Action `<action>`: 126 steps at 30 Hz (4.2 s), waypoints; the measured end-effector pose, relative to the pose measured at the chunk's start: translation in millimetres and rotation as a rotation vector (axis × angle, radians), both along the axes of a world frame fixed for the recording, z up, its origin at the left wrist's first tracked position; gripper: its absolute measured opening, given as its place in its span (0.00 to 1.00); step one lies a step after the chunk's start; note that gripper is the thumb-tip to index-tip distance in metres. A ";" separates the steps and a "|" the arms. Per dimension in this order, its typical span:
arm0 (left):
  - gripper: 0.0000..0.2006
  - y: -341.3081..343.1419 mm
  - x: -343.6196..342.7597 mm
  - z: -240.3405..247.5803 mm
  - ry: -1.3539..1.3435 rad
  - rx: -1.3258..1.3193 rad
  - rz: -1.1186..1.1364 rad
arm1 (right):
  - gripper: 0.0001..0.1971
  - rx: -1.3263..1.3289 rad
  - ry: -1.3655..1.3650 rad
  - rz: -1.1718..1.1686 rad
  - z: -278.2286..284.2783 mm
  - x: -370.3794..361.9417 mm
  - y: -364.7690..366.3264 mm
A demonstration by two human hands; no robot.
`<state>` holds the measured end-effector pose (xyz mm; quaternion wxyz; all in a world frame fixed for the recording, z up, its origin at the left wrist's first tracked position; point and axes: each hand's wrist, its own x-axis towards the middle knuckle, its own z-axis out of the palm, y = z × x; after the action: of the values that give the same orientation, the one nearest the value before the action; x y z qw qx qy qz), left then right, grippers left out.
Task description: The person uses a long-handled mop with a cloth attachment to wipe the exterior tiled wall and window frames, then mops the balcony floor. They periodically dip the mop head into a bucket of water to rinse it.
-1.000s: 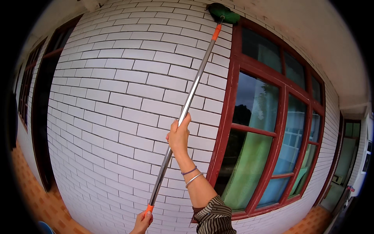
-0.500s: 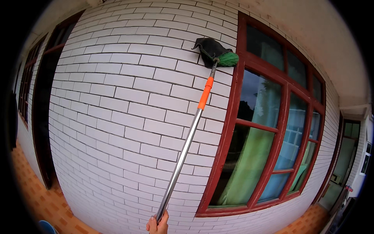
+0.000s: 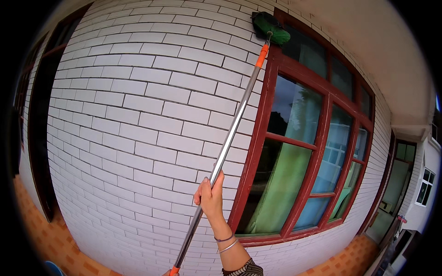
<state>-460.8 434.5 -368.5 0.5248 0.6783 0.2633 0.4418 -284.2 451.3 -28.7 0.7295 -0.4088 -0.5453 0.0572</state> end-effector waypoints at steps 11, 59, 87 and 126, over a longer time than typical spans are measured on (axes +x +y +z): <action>0.12 -24.1 7.1 -26.3 -0.038 -0.006 -0.072 | 0.25 -0.022 0.043 0.101 -69.1 -5.7 -33.0; 0.20 25.1 26.1 109.2 -0.403 -0.014 -0.004 | 0.23 0.085 -0.207 0.013 124.1 -28.1 64.1; 0.12 87.5 -99.3 175.2 -0.187 0.068 0.049 | 0.21 0.123 -0.364 -0.006 189.1 -160.3 168.7; 0.07 132.4 -58.7 232.1 -0.444 -0.088 -0.734 | 0.22 0.266 -0.175 0.005 243.7 -80.1 126.9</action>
<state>-519.5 567.0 -136.4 0.7196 0.5924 -0.0963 0.3492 -364.3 578.3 215.1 0.7267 -0.3106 -0.6108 -0.0496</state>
